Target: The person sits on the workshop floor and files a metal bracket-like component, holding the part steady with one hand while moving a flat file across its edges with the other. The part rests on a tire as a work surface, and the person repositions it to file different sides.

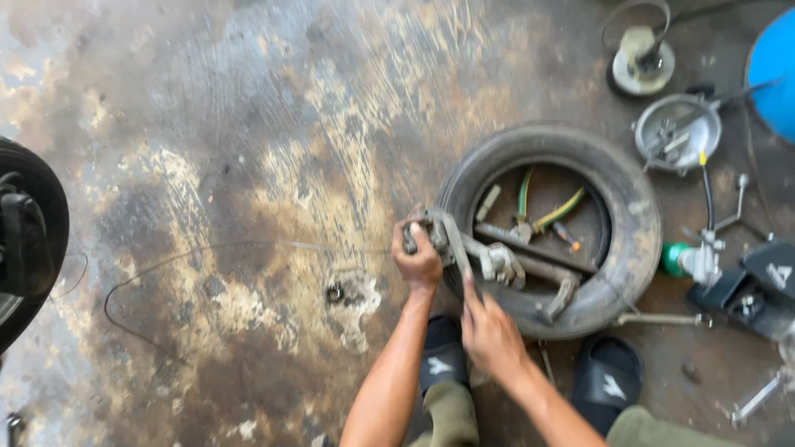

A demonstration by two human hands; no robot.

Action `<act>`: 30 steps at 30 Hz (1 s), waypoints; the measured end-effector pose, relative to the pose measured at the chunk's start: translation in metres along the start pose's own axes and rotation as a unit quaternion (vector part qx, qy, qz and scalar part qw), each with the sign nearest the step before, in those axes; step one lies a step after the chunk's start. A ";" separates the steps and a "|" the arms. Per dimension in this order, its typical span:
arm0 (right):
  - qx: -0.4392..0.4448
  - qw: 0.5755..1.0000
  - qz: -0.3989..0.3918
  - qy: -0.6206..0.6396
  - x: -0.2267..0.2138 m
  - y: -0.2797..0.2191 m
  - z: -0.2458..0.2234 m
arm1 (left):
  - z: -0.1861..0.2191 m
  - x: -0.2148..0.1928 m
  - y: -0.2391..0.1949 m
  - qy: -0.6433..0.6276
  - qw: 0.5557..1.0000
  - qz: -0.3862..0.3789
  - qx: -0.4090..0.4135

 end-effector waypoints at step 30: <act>-0.031 0.986 0.096 0.133 -0.034 0.010 -0.014 | -0.033 0.000 0.000 -0.280 0.956 -0.006 -0.086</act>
Point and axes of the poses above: each hand's wrist, its own y-axis towards the middle knuckle, its own x-axis out of the palm, z = x × y, the point moved 2 cm from there along y, towards the middle knuckle, and after that the axes turned 3 degrees about -y, right-handed, at the moved point
